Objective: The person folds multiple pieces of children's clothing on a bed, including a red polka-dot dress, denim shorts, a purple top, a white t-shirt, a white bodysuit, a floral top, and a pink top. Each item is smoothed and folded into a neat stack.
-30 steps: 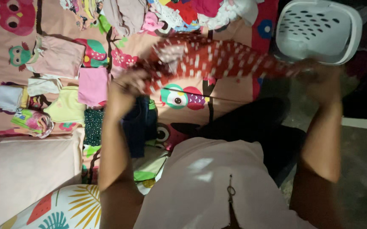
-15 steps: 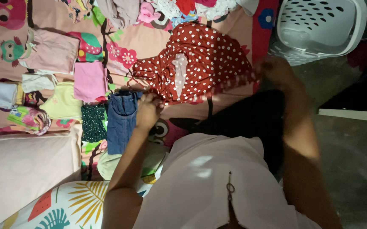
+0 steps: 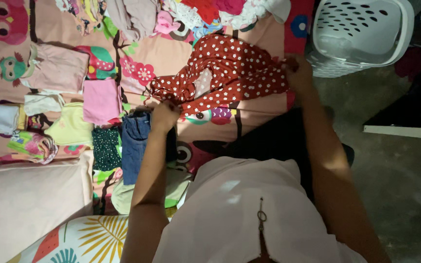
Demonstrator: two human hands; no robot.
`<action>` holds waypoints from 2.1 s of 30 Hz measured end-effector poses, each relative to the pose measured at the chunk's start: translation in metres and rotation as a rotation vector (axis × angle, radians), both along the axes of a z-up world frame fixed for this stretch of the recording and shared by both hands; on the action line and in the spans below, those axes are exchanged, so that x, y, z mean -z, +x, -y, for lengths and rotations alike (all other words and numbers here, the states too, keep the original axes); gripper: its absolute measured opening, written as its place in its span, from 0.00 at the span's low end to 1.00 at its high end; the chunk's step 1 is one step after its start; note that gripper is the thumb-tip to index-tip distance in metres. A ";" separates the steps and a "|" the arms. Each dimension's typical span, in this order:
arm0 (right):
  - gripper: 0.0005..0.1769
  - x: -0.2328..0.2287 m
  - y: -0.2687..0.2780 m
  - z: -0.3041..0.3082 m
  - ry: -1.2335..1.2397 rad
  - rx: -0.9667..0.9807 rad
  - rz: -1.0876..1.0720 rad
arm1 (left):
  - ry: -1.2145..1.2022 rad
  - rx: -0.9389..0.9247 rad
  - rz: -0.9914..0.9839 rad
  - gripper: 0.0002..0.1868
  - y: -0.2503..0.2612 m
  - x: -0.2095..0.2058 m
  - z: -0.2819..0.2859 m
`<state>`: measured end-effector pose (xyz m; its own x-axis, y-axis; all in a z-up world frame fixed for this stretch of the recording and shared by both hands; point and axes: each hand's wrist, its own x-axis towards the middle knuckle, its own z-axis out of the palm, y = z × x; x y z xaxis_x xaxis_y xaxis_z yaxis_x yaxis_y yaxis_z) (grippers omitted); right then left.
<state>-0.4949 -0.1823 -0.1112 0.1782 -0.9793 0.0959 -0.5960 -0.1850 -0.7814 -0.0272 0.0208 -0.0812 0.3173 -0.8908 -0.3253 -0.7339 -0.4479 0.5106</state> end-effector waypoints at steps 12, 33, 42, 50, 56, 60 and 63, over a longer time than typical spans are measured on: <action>0.13 0.038 0.079 0.086 -0.050 -0.150 0.046 | 0.041 -0.020 0.598 0.26 -0.002 -0.058 0.068; 0.25 -0.077 0.169 0.054 0.265 -0.608 0.173 | -0.355 0.383 -0.700 0.13 -0.065 0.003 0.202; 0.07 -0.137 0.162 0.073 0.037 -0.489 -0.117 | -0.474 0.247 -0.467 0.21 -0.047 -0.013 0.197; 0.07 -0.110 0.142 0.117 -0.882 -0.462 -0.466 | -0.548 0.329 -0.138 0.10 -0.004 0.007 0.173; 0.05 -0.098 0.130 0.150 -0.842 -0.153 -0.480 | -0.371 0.397 -0.071 0.16 0.044 0.011 0.138; 0.14 -0.099 0.125 0.151 -0.870 -0.072 -0.411 | -0.188 0.241 -0.312 0.24 0.051 0.007 0.120; 0.13 -0.094 0.122 0.146 -0.649 -0.068 -0.350 | -0.181 0.196 -0.392 0.25 0.051 0.003 0.109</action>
<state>-0.3726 -0.3288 -0.0176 0.3628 -0.7305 0.5786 -0.7612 -0.5905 -0.2682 0.0238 -0.0878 -0.0839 0.0224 -0.9750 -0.2211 -0.5323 -0.1988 0.8229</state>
